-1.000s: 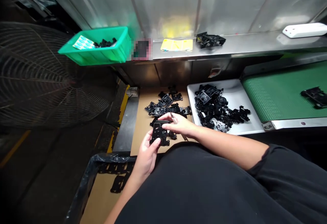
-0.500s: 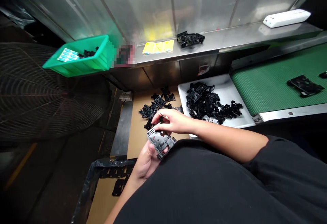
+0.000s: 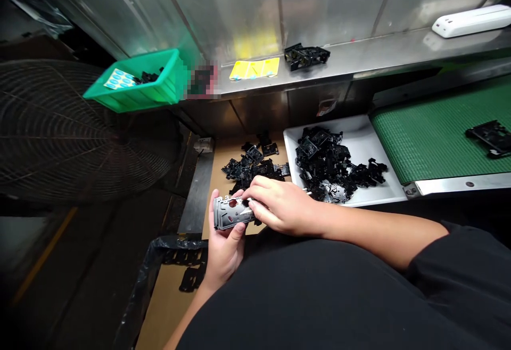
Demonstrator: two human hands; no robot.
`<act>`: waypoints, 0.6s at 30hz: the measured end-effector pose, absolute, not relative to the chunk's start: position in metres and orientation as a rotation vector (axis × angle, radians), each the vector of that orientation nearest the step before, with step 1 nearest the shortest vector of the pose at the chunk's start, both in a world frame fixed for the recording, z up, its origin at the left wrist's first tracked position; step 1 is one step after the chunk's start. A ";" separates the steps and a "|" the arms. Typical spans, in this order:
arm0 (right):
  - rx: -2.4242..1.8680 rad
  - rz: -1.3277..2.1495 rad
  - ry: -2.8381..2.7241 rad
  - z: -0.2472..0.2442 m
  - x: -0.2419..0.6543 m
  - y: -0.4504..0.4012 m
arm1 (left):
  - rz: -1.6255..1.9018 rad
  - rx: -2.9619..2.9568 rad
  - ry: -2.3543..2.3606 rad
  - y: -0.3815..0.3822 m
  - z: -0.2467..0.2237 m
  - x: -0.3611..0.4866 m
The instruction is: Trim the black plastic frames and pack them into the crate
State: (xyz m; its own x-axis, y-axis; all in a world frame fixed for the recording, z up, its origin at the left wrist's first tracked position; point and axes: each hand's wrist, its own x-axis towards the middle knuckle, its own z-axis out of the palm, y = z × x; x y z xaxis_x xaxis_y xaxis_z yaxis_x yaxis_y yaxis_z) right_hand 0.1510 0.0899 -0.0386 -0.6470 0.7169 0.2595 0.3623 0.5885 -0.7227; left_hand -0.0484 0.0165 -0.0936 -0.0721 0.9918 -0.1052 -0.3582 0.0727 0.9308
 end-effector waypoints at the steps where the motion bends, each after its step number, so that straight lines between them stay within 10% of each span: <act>1: -0.860 0.825 -2.283 -0.040 0.149 0.089 | 1.369 0.860 1.045 0.016 -0.092 -0.048; 18: -0.724 0.381 -2.327 -0.053 0.138 0.083 | 1.399 0.937 1.100 0.008 -0.085 -0.051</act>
